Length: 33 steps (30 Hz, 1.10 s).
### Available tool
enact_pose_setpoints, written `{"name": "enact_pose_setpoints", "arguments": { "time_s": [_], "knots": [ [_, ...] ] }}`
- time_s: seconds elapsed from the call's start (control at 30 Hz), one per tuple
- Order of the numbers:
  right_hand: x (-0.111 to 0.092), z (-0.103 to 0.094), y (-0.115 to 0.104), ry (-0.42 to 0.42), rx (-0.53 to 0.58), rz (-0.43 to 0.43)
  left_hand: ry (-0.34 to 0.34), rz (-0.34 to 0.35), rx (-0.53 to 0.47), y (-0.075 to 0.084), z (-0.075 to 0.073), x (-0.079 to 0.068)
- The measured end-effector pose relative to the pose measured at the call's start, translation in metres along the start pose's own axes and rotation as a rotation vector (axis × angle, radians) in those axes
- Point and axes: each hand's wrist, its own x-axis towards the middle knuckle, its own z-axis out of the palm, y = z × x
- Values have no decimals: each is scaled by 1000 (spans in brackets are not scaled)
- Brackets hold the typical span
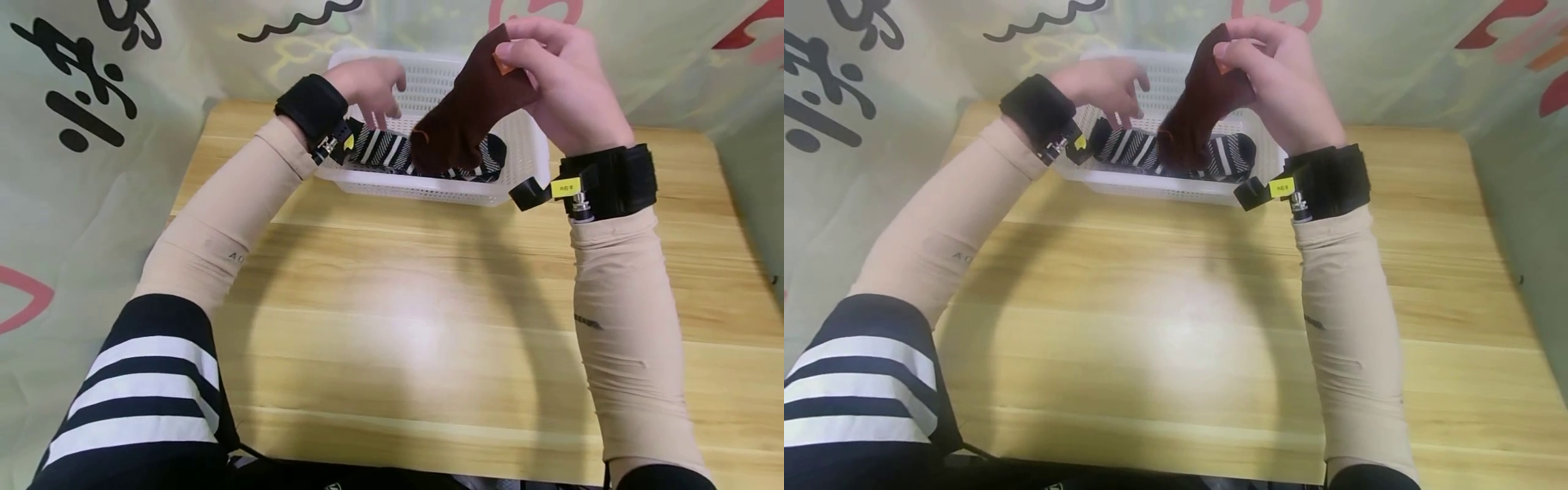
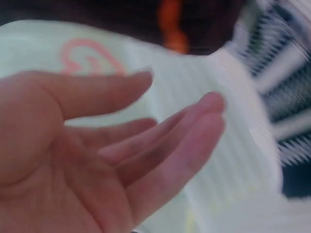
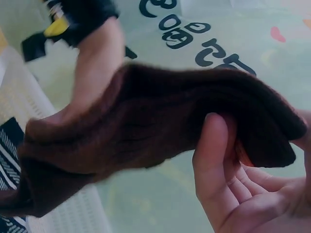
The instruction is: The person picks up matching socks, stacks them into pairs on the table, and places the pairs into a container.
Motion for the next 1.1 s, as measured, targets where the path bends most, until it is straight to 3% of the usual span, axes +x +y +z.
{"name": "enact_pose_setpoints", "arguments": {
  "time_s": [0.07, 0.17, 0.27, 0.37, 0.5, 0.6, 0.7, 0.83, 0.9, 0.97, 1.1],
  "knots": [
    [3, 1, -1, 5, -47, 11, 102, 10, -151, 8, -3, -9],
    [7, 3, -1, 13, -114, 22, 264, 88, -423, 24, -3, -25],
    [10, 6, 0, 14, -168, 22, 326, 187, -575, 41, -1, -38],
    [14, 10, 1, -6, -239, 21, 288, 222, -594, 53, 0, -46],
    [19, 19, 5, -35, -327, 18, 231, 196, -588, 60, -2, -53],
    [23, 26, 8, -46, -374, 22, 216, 189, -608, 60, -3, -55],
    [26, 31, 10, -70, -420, 31, 217, 227, -621, 56, -2, -56],
    [28, 35, 8, -99, -486, 82, 224, 254, -584, 51, -2, -57],
    [28, 36, 7, -107, -509, 114, 215, 236, -568, 50, -3, -56],
    [29, 37, 7, -118, -517, 132, 204, 219, -557, 49, -4, -55],
    [29, 37, 9, -167, -429, 144, 179, 195, -517, 47, -6, -54]
  ]
}}
